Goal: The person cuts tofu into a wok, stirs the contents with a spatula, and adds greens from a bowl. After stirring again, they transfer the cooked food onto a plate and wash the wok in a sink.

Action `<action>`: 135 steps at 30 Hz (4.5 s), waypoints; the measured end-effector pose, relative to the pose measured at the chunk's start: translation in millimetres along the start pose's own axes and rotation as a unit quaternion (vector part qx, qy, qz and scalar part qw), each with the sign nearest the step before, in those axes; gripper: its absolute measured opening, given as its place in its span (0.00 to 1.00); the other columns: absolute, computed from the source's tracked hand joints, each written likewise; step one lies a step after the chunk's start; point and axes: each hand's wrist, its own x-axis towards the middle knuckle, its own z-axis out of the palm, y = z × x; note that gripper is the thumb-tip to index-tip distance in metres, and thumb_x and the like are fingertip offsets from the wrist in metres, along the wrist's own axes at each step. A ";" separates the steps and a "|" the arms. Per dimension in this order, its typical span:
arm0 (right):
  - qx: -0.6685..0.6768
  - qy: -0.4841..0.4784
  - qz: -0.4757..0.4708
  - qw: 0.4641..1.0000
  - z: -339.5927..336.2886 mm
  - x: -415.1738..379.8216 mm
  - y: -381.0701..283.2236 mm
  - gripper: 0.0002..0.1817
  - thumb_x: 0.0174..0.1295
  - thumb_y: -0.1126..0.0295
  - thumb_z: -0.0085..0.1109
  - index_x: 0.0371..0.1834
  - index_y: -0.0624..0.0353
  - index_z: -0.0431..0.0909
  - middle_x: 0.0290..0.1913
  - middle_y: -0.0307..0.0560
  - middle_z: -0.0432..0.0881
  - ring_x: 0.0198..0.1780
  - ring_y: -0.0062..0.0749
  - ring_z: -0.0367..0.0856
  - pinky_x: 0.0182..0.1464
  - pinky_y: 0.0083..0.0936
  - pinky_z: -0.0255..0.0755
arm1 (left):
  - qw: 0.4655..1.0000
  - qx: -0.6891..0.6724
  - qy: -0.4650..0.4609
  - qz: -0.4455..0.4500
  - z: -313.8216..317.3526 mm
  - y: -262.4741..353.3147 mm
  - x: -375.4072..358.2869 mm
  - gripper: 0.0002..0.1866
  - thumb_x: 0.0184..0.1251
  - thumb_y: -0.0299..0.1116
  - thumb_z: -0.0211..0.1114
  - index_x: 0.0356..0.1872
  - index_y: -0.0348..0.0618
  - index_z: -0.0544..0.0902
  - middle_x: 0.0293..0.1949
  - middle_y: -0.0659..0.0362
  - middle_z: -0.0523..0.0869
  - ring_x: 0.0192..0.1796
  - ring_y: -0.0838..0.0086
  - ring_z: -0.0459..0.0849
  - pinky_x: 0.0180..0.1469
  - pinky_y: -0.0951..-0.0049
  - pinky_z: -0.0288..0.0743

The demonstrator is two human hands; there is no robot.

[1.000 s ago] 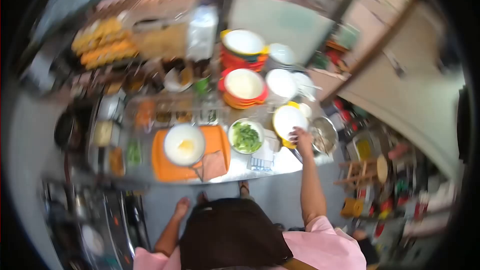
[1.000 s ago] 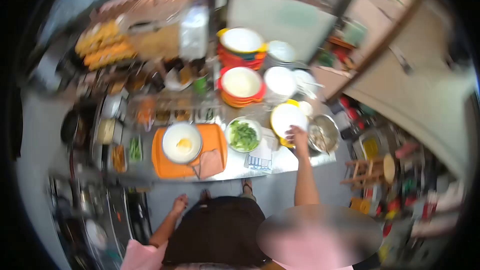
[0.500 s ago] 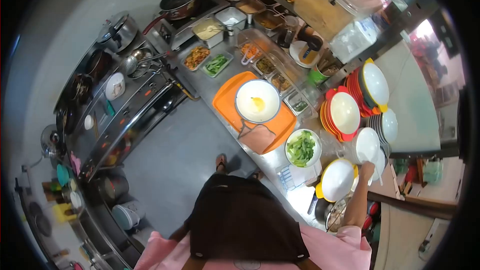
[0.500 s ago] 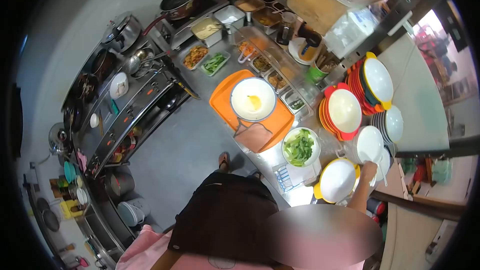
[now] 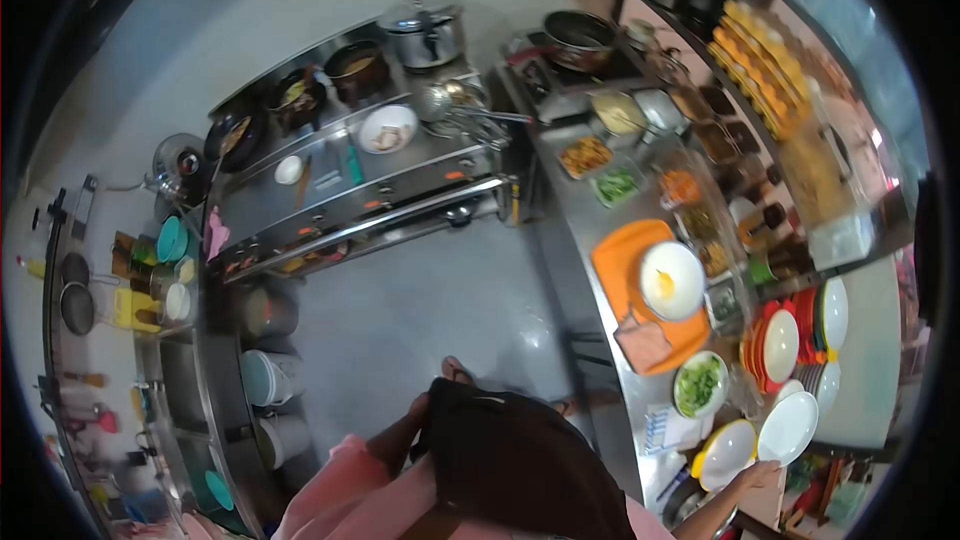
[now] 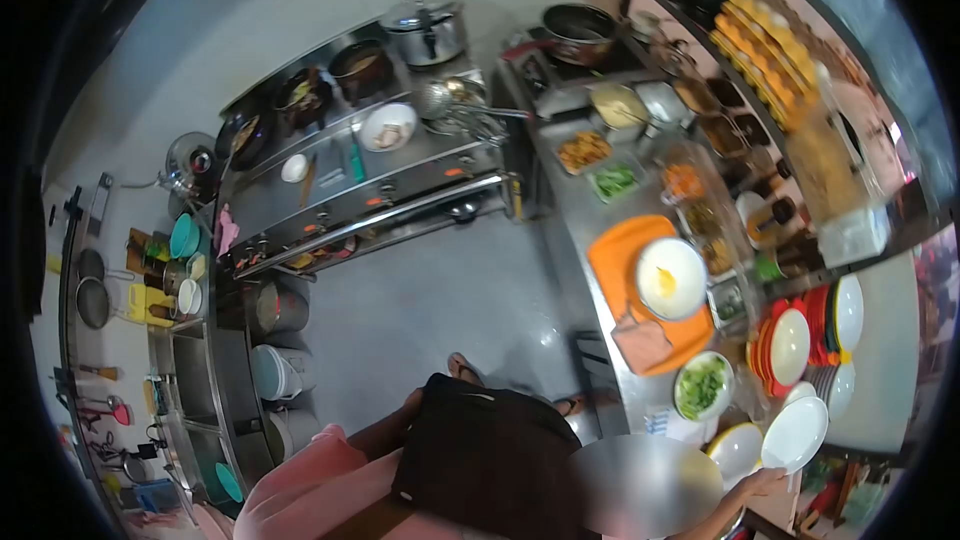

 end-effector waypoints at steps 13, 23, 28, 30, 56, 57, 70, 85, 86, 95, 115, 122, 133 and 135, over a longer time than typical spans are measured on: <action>0.299 -0.454 -0.306 0.782 95.2 -480.8 -360.5 0.10 0.74 0.70 0.49 0.44 0.66 0.76 0.30 0.48 0.78 0.34 0.34 0.75 0.37 0.34 0.70 | 0.932 -0.258 0.248 -0.050 -232.7 -164.9 51.4 0.20 0.63 0.36 0.65 0.56 0.40 0.81 0.39 0.52 0.89 0.35 0.67 0.87 0.38 0.66 0.80; 0.158 -0.665 -0.525 0.507 76.4 -895.4 -586.4 0.14 0.70 0.62 0.54 0.47 0.62 0.79 0.44 0.67 0.84 0.49 0.63 0.83 0.50 0.48 0.75 | 0.712 -0.608 0.320 -0.145 -207.9 -275.0 -44.6 0.09 0.77 0.34 0.57 0.43 0.40 0.80 0.34 0.53 0.87 0.30 0.69 0.84 0.29 0.66 0.80; 0.117 -0.825 -0.417 0.362 49.1 -1118.6 -633.9 0.16 0.67 0.62 0.53 0.46 0.65 0.80 0.36 0.61 0.85 0.33 0.50 0.87 0.45 0.43 0.80 | 0.712 -0.549 0.330 -0.287 -256.1 -296.8 -63.5 0.09 0.77 0.35 0.57 0.44 0.40 0.80 0.36 0.53 0.86 0.32 0.68 0.83 0.31 0.65 0.79; 0.105 -0.823 -0.412 0.377 39.7 -1207.6 -646.1 0.16 0.67 0.63 0.53 0.48 0.65 0.79 0.34 0.59 0.86 0.27 0.44 0.87 0.43 0.40 0.81 | 0.705 -0.522 0.386 -0.284 -305.5 -307.1 -63.4 0.10 0.77 0.35 0.57 0.44 0.40 0.80 0.36 0.53 0.86 0.33 0.68 0.83 0.32 0.64 0.78; -0.065 -0.759 -0.374 0.529 88.7 -1236.1 -498.3 0.20 0.60 0.47 0.59 0.35 0.53 0.89 0.33 0.51 0.89 0.34 0.48 0.87 0.38 0.44 0.81 | 0.754 -0.117 0.625 0.164 -908.2 -289.0 164.4 0.14 0.77 0.40 0.56 0.51 0.41 0.79 0.45 0.50 0.84 0.43 0.61 0.79 0.43 0.59 0.73; -0.159 -0.651 -0.649 0.361 64.8 -1197.7 -491.7 0.15 0.58 0.57 0.60 0.32 0.56 0.89 0.36 0.55 0.88 0.39 0.52 0.87 0.43 0.47 0.79 | 0.757 -0.116 0.617 0.181 -903.7 -277.9 165.0 0.14 0.77 0.40 0.56 0.51 0.41 0.79 0.45 0.50 0.83 0.44 0.61 0.79 0.44 0.59 0.73; -0.162 -0.851 0.139 0.479 -20.2 -1001.7 -268.2 0.19 0.63 0.54 0.57 0.57 0.41 0.84 0.53 0.40 0.86 0.45 0.27 0.85 0.39 0.32 0.84 | 0.944 0.034 0.130 0.302 -629.9 -86.5 168.7 0.17 0.76 0.43 0.55 0.54 0.41 0.79 0.50 0.49 0.82 0.49 0.58 0.77 0.49 0.56 0.70; 0.203 -0.542 0.048 0.814 77.5 -600.3 -391.6 0.18 0.69 0.67 0.57 0.58 0.62 0.81 0.47 0.44 0.88 0.45 0.29 0.87 0.42 0.26 0.81 | 0.947 0.149 -0.124 0.255 -465.8 118.4 241.6 0.20 0.76 0.45 0.55 0.57 0.42 0.78 0.54 0.48 0.81 0.55 0.54 0.75 0.56 0.53 0.67; 0.175 -0.504 -0.022 0.845 81.1 -546.8 -421.8 0.17 0.68 0.66 0.57 0.56 0.62 0.81 0.46 0.44 0.88 0.44 0.27 0.86 0.42 0.24 0.80 | 0.944 0.154 -0.127 0.264 -457.0 137.4 257.3 0.20 0.76 0.46 0.55 0.58 0.42 0.78 0.55 0.48 0.80 0.56 0.54 0.74 0.56 0.53 0.67; 0.207 -0.049 -0.367 0.906 17.4 -144.8 -756.3 0.18 0.70 0.62 0.55 0.52 0.64 0.84 0.39 0.51 0.89 0.40 0.34 0.87 0.46 0.31 0.78 | 0.916 0.190 -0.184 0.302 -394.2 336.0 344.9 0.22 0.76 0.47 0.55 0.60 0.42 0.78 0.58 0.47 0.80 0.59 0.51 0.73 0.60 0.51 0.65; -0.065 -0.161 -0.571 0.802 46.1 115.7 -1006.0 0.17 0.63 0.57 0.61 0.50 0.53 0.87 0.49 0.53 0.88 0.52 0.52 0.84 0.56 0.37 0.76 | 0.948 0.178 -0.077 0.253 -322.5 492.3 353.8 0.26 0.76 0.51 0.54 0.64 0.43 0.78 0.64 0.45 0.78 0.67 0.46 0.70 0.69 0.47 0.62; 0.228 0.203 -0.474 0.826 40.4 110.4 -976.1 0.10 0.65 0.65 0.62 0.46 0.51 0.88 0.44 0.50 0.89 0.45 0.48 0.86 0.50 0.35 0.79 | 0.956 0.200 0.044 0.209 -330.0 421.9 317.0 0.28 0.76 0.52 0.54 0.66 0.43 0.77 0.67 0.45 0.77 0.70 0.45 0.69 0.72 0.45 0.60; 0.382 -0.199 -0.583 0.689 150.0 -236.4 -697.2 0.16 0.49 0.80 0.64 0.44 0.70 0.84 0.47 0.57 0.87 0.48 0.45 0.88 0.44 0.32 0.82 | 0.849 -0.301 -0.291 0.323 -323.8 694.6 129.9 0.29 0.83 0.52 0.42 0.61 0.33 0.74 0.46 0.49 0.87 0.45 0.68 0.88 0.49 0.68 0.79; 0.321 -0.347 -0.527 0.707 177.0 -314.9 -641.2 0.17 0.54 0.82 0.65 0.49 0.69 0.84 0.54 0.57 0.85 0.51 0.44 0.87 0.47 0.33 0.82 | 0.857 -0.295 -0.359 0.223 -322.2 706.2 126.5 0.24 0.84 0.47 0.46 0.60 0.34 0.75 0.47 0.48 0.87 0.44 0.69 0.87 0.46 0.70 0.80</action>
